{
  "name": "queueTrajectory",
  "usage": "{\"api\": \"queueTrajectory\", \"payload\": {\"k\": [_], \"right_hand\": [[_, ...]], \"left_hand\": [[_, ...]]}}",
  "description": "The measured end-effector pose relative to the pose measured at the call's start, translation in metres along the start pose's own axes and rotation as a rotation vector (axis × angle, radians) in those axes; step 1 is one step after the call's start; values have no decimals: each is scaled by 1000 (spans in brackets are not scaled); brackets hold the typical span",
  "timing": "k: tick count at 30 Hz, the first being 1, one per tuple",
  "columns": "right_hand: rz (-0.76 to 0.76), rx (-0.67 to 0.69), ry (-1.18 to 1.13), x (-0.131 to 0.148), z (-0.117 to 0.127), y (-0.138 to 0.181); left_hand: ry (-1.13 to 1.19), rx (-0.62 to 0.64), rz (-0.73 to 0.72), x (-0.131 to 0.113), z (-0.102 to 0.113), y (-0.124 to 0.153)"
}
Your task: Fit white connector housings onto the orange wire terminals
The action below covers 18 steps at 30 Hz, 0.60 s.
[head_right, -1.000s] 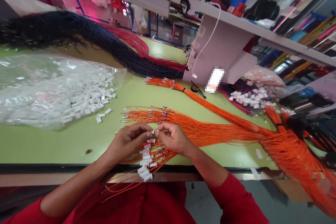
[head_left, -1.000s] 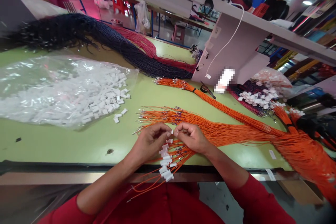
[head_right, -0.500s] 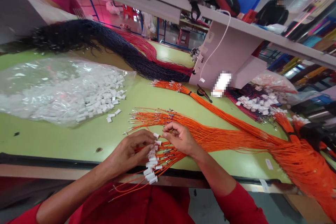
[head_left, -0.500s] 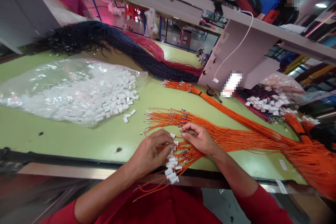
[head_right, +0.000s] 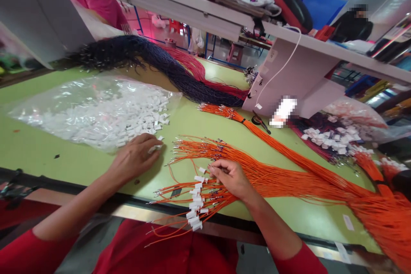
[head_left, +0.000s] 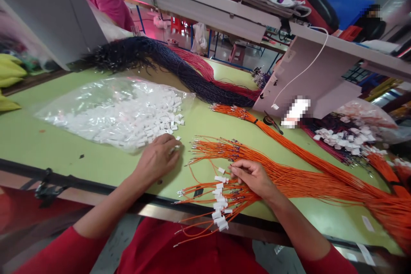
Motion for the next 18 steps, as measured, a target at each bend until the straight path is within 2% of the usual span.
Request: {"api": "queueTrajectory", "payload": {"k": [3, 7, 14, 18], "right_hand": [[-17, 6, -8, -3, 1, 0], [-7, 35, 15, 5, 0, 3], [45, 49, 36, 16, -1, 5], [63, -15, 14, 17, 3, 4]], "left_hand": [[-114, -24, 80, 5, 5, -8], [-222, 84, 136, 12, -1, -23], [-133, 77, 93, 21, -10, -35], [3, 36, 93, 8, -2, -33]]}}
Point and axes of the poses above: each hand's wrist, its own y-axis away from the middle knuckle, its own z-axis out of the back of the hand, x = y × z, the point moved 8 cm from there along -y, towards the middle knuckle, and after that the axes turned 5 degrees about -z, right-handed, at the moved point
